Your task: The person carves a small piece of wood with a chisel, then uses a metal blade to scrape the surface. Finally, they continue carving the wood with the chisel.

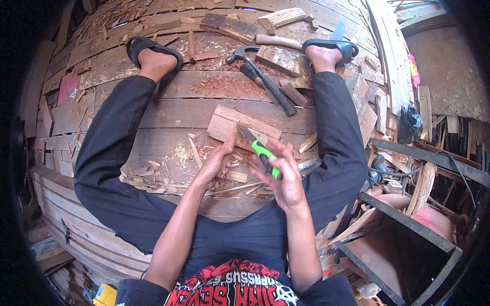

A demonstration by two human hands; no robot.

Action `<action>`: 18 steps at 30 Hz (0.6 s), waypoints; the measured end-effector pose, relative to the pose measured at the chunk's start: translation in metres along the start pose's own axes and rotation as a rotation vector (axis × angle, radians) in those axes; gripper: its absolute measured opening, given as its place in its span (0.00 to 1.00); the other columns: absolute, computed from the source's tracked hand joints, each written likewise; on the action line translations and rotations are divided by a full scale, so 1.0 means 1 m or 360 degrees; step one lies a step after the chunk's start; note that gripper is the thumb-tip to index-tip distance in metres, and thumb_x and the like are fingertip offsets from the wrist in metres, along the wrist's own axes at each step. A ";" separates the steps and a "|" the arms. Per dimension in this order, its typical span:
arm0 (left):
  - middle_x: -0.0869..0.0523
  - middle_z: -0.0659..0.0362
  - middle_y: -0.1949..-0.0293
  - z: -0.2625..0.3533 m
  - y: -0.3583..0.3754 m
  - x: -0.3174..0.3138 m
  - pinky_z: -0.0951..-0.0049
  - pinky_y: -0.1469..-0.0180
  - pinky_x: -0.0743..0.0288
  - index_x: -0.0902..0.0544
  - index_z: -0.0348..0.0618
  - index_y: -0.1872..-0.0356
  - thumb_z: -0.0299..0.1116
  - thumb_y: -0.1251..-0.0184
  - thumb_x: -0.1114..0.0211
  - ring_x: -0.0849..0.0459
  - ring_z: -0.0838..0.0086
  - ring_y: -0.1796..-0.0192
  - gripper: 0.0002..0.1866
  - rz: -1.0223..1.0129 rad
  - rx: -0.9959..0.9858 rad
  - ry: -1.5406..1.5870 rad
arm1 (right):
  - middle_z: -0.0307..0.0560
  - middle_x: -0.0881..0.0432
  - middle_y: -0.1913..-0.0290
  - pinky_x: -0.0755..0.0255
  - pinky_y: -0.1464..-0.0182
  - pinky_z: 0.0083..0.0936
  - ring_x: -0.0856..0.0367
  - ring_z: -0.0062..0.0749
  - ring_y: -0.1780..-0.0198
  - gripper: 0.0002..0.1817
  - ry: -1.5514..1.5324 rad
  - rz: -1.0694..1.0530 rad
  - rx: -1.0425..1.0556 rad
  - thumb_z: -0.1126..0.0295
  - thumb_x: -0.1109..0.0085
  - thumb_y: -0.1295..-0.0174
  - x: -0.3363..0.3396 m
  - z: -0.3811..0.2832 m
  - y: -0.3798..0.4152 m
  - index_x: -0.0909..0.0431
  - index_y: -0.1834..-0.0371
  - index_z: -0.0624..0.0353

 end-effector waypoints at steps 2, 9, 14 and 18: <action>0.25 0.64 0.76 -0.007 -0.007 0.007 0.76 0.82 0.35 0.24 0.42 0.54 0.51 0.19 0.48 0.27 0.80 0.81 0.20 -0.0010 0.0027 -0.0078 | 0.49 0.26 0.32 0.17 0.51 0.31 0.14 0.34 0.45 0.31 0.0014 -0.0115 -0.0325 0.71 0.44 0.29 0.007 0.002 0.013 0.37 0.23 0.57; 0.22 0.61 0.75 -0.020 -0.018 0.013 0.74 0.79 0.30 0.21 0.37 0.55 0.63 0.17 0.61 0.25 0.77 0.79 0.35 0.0093 -0.0096 -0.0395 | 0.55 0.18 0.41 0.20 0.50 0.37 0.12 0.42 0.52 0.25 0.1667 0.0016 -0.0284 0.64 0.45 0.23 0.029 0.048 -0.022 0.40 0.28 0.55; 0.23 0.62 0.76 -0.023 -0.017 0.007 0.74 0.77 0.29 0.21 0.37 0.58 0.64 0.17 0.62 0.24 0.77 0.78 0.36 0.0031 -0.0079 -0.0157 | 0.72 0.26 0.30 0.34 0.27 0.40 0.25 0.59 0.28 0.30 0.2008 -0.0068 -0.0012 0.62 0.49 0.22 0.016 0.052 -0.028 0.44 0.22 0.62; 0.26 0.65 0.79 -0.016 -0.019 0.011 0.75 0.79 0.31 0.22 0.39 0.61 0.65 0.17 0.62 0.27 0.79 0.80 0.36 0.0013 -0.0008 -0.0113 | 0.69 0.30 0.26 0.37 0.24 0.39 0.30 0.58 0.24 0.32 0.1782 -0.0101 0.0137 0.64 0.51 0.21 0.007 0.054 -0.009 0.46 0.17 0.56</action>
Point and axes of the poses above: each hand's wrist, its own y-axis away from the middle knuckle, its own x-axis out of the back of the hand, z = x × y, the point moved 1 cm from there along -y, towards the middle knuckle
